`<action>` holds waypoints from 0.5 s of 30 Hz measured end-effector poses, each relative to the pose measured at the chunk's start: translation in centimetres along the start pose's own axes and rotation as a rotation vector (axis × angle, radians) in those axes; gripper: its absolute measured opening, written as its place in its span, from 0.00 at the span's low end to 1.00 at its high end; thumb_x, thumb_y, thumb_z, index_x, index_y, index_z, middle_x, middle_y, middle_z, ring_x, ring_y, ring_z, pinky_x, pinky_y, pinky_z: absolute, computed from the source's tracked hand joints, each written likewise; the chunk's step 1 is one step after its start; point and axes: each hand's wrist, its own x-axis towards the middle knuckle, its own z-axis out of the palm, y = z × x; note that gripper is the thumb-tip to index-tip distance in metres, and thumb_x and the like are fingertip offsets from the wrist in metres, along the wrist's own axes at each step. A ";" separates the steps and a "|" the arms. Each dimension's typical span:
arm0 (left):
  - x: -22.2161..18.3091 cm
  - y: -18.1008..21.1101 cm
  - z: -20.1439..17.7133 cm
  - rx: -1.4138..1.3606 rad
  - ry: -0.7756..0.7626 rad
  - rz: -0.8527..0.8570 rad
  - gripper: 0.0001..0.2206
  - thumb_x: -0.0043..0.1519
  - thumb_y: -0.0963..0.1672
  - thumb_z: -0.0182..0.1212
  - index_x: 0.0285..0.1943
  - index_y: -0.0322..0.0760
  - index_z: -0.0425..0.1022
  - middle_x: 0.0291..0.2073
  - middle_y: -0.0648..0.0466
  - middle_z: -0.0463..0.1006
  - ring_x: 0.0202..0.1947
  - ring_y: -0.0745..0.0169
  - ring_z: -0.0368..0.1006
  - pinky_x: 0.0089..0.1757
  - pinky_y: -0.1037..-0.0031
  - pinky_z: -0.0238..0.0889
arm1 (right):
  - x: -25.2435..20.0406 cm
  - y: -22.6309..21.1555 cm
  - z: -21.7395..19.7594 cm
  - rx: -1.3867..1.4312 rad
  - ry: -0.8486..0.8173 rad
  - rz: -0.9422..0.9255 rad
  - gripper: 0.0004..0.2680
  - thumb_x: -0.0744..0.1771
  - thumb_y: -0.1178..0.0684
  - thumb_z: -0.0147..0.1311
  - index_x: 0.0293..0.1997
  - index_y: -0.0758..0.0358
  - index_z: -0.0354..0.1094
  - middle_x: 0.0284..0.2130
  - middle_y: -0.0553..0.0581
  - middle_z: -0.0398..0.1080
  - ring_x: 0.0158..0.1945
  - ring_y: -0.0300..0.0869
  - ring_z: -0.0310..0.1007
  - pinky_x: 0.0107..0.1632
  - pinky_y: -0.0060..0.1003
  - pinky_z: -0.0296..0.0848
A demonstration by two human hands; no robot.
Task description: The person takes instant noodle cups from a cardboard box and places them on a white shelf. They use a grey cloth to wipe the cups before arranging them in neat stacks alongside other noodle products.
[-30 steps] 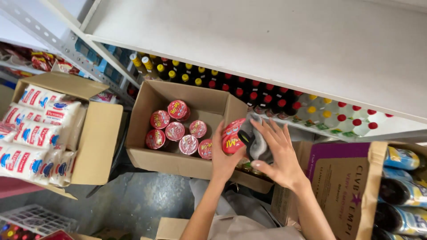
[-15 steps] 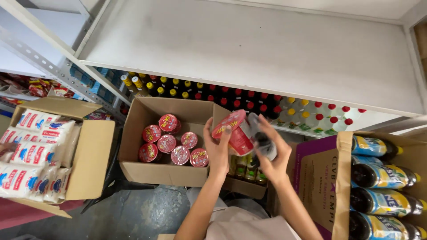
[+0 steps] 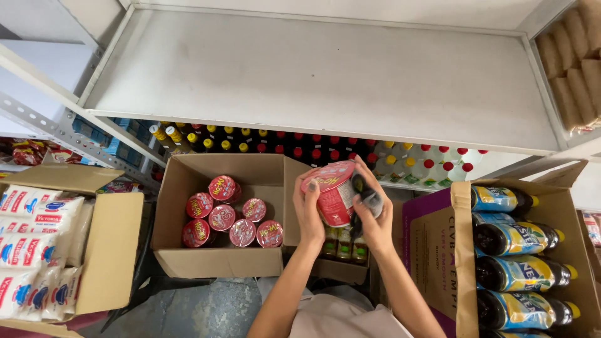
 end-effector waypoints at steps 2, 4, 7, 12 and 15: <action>0.1 0.5 0.1 -0.077 -0.040 -0.028 0.26 0.66 0.53 0.59 0.60 0.26 0.70 0.52 0.46 0.75 0.55 0.60 0.71 0.57 0.70 0.62 | 0.3 -0.3 0.1 0.206 0.004 0.124 0.22 0.66 0.58 0.53 0.72 0.65 0.61 0.73 0.67 0.58 0.76 0.54 0.56 0.76 0.46 0.53; 0.3 0.8 0.1 -0.156 -0.079 -0.055 0.26 0.66 0.54 0.57 0.59 0.27 0.70 0.53 0.46 0.75 0.55 0.60 0.71 0.57 0.70 0.62 | 0.4 0.0 0.2 0.412 0.008 0.245 0.23 0.69 0.54 0.52 0.75 0.65 0.57 0.73 0.67 0.57 0.73 0.52 0.56 0.74 0.45 0.54; 0.7 1.1 -0.1 -0.223 -0.182 -0.101 0.26 0.65 0.54 0.58 0.60 0.28 0.69 0.52 0.46 0.75 0.54 0.58 0.71 0.55 0.66 0.63 | 0.3 1.2 0.3 0.797 0.027 0.476 0.25 0.70 0.49 0.47 0.78 0.60 0.46 0.73 0.65 0.55 0.73 0.51 0.58 0.71 0.46 0.59; 1.1 5.1 0.3 0.793 -0.140 0.254 0.25 0.71 0.56 0.53 0.58 0.32 0.78 0.50 0.41 0.74 0.54 0.52 0.67 0.56 0.66 0.60 | -0.3 1.8 -0.4 1.010 0.134 0.565 0.24 0.71 0.46 0.45 0.78 0.57 0.45 0.69 0.66 0.59 0.69 0.51 0.62 0.68 0.46 0.62; 1.4 8.9 2.1 0.866 -0.093 -0.203 0.32 0.59 0.58 0.57 0.63 0.30 0.66 0.40 0.45 0.81 0.40 0.56 0.79 0.42 0.69 0.71 | 0.3 0.8 0.1 0.807 0.256 0.565 0.22 0.71 0.49 0.45 0.76 0.60 0.50 0.68 0.66 0.62 0.67 0.50 0.63 0.66 0.46 0.62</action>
